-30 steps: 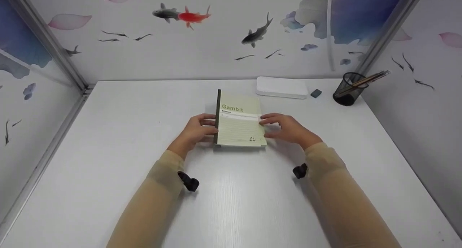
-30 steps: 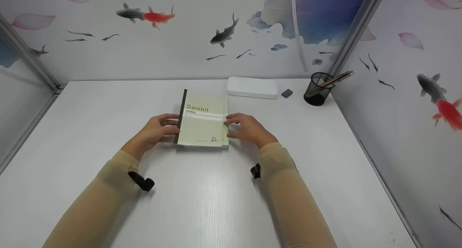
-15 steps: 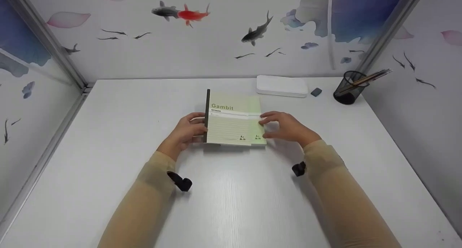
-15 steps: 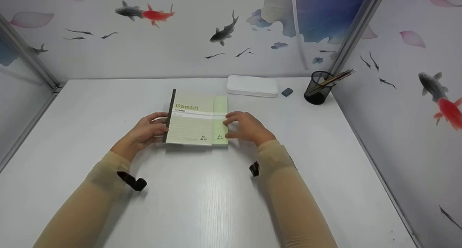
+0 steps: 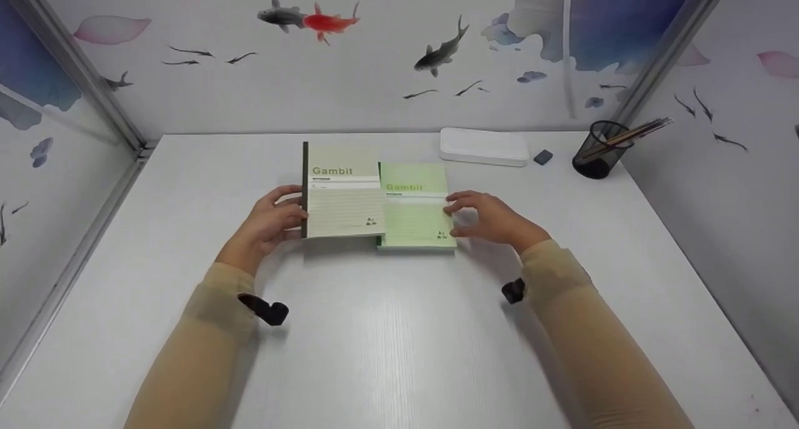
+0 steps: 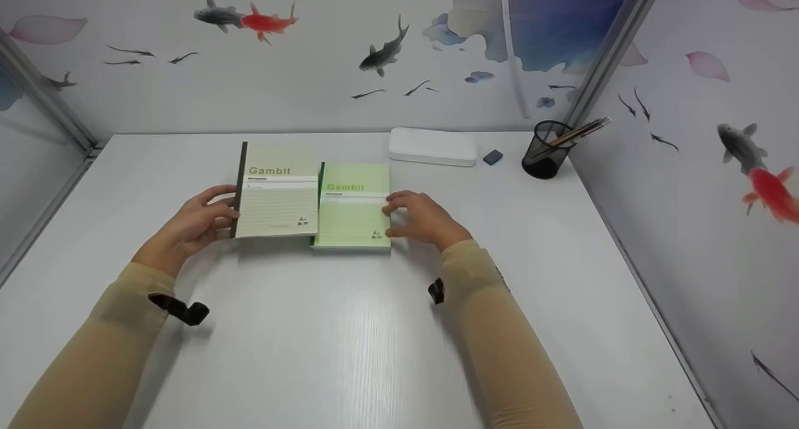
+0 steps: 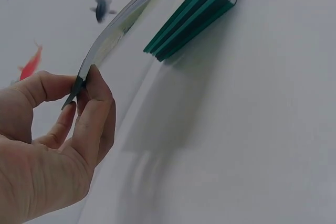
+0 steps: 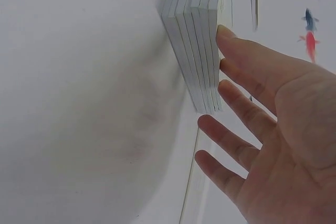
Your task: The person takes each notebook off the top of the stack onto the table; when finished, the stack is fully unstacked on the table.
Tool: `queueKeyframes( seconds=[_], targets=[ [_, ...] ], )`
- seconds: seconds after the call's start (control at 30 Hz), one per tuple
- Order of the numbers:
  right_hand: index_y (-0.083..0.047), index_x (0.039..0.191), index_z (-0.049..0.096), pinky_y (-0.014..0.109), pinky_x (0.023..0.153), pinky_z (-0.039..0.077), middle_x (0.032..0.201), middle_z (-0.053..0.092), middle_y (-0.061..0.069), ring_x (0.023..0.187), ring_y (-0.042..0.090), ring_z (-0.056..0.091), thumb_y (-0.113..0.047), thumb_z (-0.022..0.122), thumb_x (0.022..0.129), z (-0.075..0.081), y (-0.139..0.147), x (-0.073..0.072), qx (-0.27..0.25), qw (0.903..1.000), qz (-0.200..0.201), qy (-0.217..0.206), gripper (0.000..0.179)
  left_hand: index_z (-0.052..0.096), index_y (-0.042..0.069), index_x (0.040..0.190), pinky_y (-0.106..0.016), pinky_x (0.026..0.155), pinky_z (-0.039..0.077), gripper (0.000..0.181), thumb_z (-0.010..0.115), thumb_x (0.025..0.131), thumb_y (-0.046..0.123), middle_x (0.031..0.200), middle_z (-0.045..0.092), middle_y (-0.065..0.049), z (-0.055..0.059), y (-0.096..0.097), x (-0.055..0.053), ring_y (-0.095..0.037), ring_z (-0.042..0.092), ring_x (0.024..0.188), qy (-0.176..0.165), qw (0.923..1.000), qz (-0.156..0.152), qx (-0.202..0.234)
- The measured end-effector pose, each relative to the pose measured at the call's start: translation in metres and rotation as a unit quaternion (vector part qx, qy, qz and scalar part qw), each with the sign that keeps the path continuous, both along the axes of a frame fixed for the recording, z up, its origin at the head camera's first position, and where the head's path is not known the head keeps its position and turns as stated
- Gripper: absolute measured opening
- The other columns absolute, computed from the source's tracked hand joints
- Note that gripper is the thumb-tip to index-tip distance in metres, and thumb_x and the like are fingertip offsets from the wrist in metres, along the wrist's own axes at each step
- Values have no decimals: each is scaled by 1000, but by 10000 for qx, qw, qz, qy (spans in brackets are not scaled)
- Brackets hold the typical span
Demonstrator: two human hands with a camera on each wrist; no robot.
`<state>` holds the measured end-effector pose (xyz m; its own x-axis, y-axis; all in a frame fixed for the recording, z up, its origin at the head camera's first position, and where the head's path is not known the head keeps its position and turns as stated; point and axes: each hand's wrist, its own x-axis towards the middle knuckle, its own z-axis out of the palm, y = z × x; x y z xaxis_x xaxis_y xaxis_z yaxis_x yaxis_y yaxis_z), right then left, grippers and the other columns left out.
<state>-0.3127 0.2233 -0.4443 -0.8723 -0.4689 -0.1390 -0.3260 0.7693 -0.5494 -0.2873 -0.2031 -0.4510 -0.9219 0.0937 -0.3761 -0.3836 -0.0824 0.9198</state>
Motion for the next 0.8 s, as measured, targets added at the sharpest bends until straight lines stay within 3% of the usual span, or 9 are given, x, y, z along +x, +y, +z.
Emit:
queueKeyframes(
  seconds=[0.2, 0.53, 0.7, 0.8],
  targets=[
    [-12, 134, 68, 53, 128, 24, 159, 48, 6, 154, 32, 33, -20, 83, 88, 2, -1, 0, 117, 9999, -29, -23, 49, 33, 15, 157, -31, 79, 62, 72, 58, 93, -4, 156, 45, -11, -6, -25, 2, -12, 70, 94, -116, 9997, 69, -195],
    [-10, 134, 68, 54, 127, 25, 158, 48, 9, 154, 33, 34, -18, 83, 89, 5, 1, 2, 37, 10000, 12, -8, 48, 32, 14, 160, -29, 79, 61, 75, 64, 93, 2, 158, 47, -14, -12, -31, 0, -15, 69, 102, -113, 9934, -275, -1107],
    [-10, 133, 69, 53, 127, 25, 158, 49, 8, 154, 32, 33, -18, 83, 88, 6, -1, 3, 28, 10000, 8, -44, 48, 33, 15, 160, -29, 82, 61, 74, 65, 94, 4, 149, 52, -18, -13, -29, 1, -19, 68, 107, -95, 9849, -367, -1690],
    [-10, 133, 68, 53, 127, 24, 159, 48, 7, 154, 32, 33, -18, 83, 88, 5, -2, 2, 44, 10000, 11, -51, 48, 34, 13, 159, -29, 83, 60, 74, 67, 93, 6, 141, 55, -19, -13, -26, 3, -22, 68, 107, 93, 9737, -439, -2234]
  ],
)
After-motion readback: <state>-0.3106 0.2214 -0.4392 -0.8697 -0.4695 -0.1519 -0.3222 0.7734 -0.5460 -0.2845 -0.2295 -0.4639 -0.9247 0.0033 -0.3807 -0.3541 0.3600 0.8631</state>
